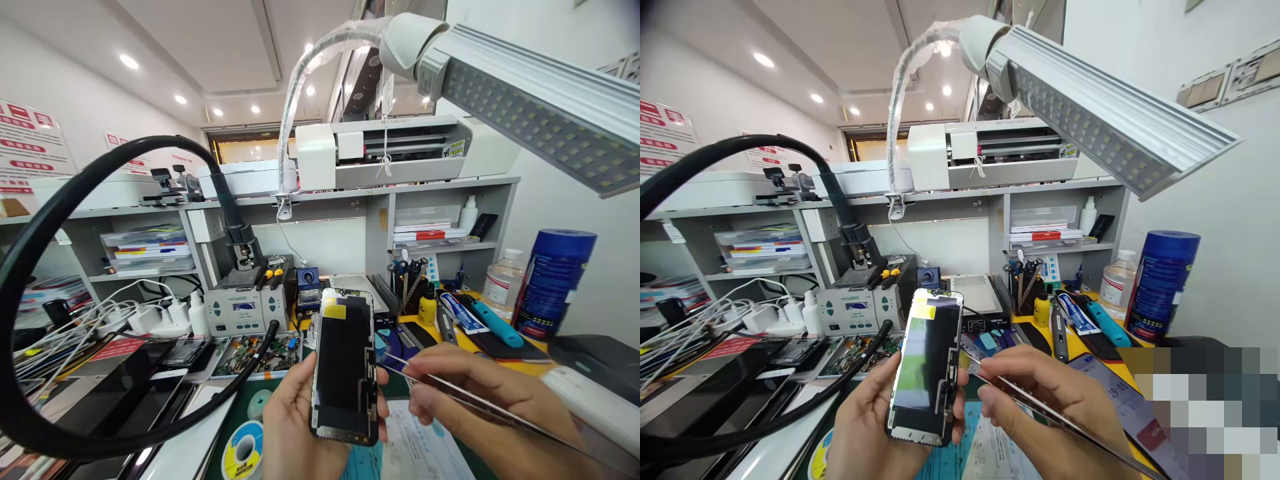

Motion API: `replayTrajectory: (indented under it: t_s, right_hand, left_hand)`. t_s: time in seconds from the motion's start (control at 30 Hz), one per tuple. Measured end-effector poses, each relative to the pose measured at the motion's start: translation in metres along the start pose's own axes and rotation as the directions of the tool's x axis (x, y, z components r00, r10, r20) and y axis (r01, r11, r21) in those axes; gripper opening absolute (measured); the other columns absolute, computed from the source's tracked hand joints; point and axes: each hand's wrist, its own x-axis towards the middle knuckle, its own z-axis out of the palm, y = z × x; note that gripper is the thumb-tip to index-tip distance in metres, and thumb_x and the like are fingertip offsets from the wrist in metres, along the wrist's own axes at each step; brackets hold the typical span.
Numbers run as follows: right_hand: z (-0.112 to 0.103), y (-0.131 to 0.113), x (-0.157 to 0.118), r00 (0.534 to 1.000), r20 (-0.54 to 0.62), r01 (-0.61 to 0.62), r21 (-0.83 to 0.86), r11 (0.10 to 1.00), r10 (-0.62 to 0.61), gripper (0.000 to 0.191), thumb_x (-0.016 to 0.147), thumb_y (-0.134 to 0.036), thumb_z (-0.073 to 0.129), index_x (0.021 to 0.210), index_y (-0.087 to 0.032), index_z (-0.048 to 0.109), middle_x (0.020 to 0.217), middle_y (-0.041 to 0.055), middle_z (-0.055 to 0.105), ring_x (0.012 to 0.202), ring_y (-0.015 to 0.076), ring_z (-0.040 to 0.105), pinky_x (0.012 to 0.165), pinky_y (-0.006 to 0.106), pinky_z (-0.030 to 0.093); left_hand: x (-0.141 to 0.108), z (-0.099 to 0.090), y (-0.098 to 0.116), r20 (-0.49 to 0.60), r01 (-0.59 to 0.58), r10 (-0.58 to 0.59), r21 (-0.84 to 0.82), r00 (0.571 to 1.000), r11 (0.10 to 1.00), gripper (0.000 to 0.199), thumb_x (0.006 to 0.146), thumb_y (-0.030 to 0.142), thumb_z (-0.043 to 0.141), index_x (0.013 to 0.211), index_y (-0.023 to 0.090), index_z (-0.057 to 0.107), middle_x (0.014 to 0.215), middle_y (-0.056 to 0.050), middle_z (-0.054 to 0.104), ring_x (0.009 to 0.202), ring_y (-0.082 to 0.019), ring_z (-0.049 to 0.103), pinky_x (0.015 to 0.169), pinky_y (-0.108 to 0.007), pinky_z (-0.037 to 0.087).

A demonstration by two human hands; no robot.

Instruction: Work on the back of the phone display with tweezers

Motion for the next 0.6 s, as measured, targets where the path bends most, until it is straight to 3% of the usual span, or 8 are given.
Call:
replayTrajectory:
  t_s: [0.13, 0.27, 0.6]
  right_hand:
    - [0.001, -0.002, 0.000, 0.969, -0.024, 0.239, -0.165, 0.957, -0.246, 0.019, 0.074, -0.030, 0.082, 0.089, -0.037, 0.076, 0.088, -0.0052, 0.080, 0.076, 0.0144, 0.077, 0.068, 0.009, 0.059]
    - [0.003, -0.010, 0.003, 0.909, -0.016, 0.406, -0.181, 0.896, -0.416, 0.017, 0.075, -0.024, 0.081, 0.088, -0.035, 0.078, 0.085, -0.0024, 0.081, 0.071, 0.0164, 0.077, 0.064, 0.014, 0.061]
    - [0.004, -0.022, 0.008, 0.908, 0.017, 0.418, -0.138, 0.898, -0.419, 0.014, 0.073, -0.016, 0.076, 0.076, -0.029, 0.079, 0.071, 0.0014, 0.079, 0.058, 0.0175, 0.076, 0.057, 0.016, 0.062]
  left_hand:
    - [0.000, -0.003, -0.001, 0.004, 0.010, -0.010, -0.006, 1.000, 1.000, 0.060, 0.092, 0.044, 0.033, 0.100, 0.001, 0.075, 0.095, -0.021, 0.073, 0.072, -0.027, 0.065, 0.064, -0.038, 0.048]
    - [-0.001, -0.002, 0.002, 0.060, 0.038, -0.037, -0.014, 0.998, 0.999, 0.057, 0.093, 0.041, 0.032, 0.100, 0.003, 0.075, 0.095, -0.020, 0.073, 0.074, -0.027, 0.065, 0.065, -0.036, 0.048]
    - [-0.008, 0.014, 0.005, -0.065, 0.037, -0.035, 0.024, 0.997, 0.999, 0.053, 0.090, 0.038, 0.039, 0.092, 0.002, 0.078, 0.093, -0.020, 0.073, 0.072, -0.026, 0.064, 0.064, -0.036, 0.048]
